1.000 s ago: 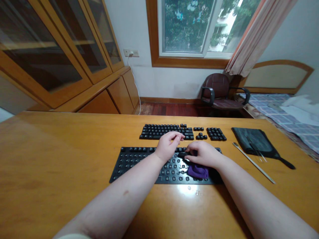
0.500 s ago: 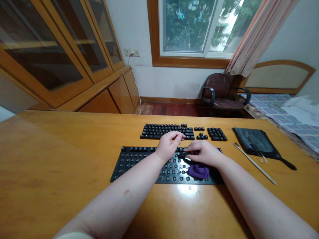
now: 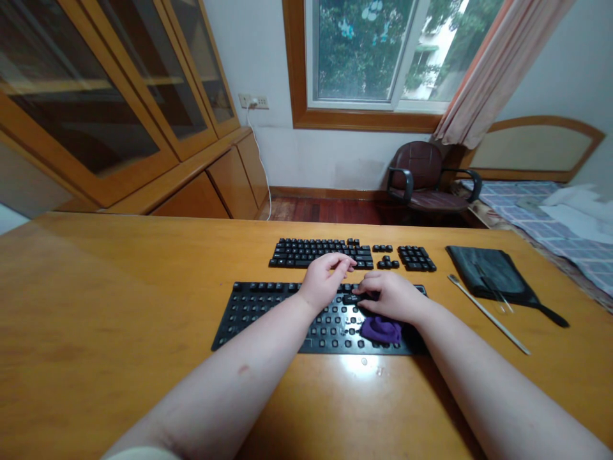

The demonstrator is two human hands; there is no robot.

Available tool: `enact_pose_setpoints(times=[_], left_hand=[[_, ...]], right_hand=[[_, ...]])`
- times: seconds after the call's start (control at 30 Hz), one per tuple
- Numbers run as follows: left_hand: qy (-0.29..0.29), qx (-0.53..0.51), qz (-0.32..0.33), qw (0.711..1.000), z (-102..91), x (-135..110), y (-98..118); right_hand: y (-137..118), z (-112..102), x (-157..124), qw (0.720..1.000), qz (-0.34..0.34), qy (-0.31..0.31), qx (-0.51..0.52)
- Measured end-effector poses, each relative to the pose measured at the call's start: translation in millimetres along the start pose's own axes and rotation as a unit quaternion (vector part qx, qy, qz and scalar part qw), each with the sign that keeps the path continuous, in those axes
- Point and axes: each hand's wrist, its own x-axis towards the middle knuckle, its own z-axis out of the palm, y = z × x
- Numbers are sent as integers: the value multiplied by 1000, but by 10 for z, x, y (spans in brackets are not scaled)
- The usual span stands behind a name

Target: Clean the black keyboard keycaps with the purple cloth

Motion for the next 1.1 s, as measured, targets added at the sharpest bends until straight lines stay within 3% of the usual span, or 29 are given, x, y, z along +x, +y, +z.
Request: enact_pose_setpoints(times=[0.67,1.1], left_hand=[[-6,9,-5,1000,-9,-3,17],[-6,3,-8,1000,-9,2,18]], right_hand=[[-55,-49,-10,999,0,-33,-15],[-56,-47,5,1000,-2,-13,-15]])
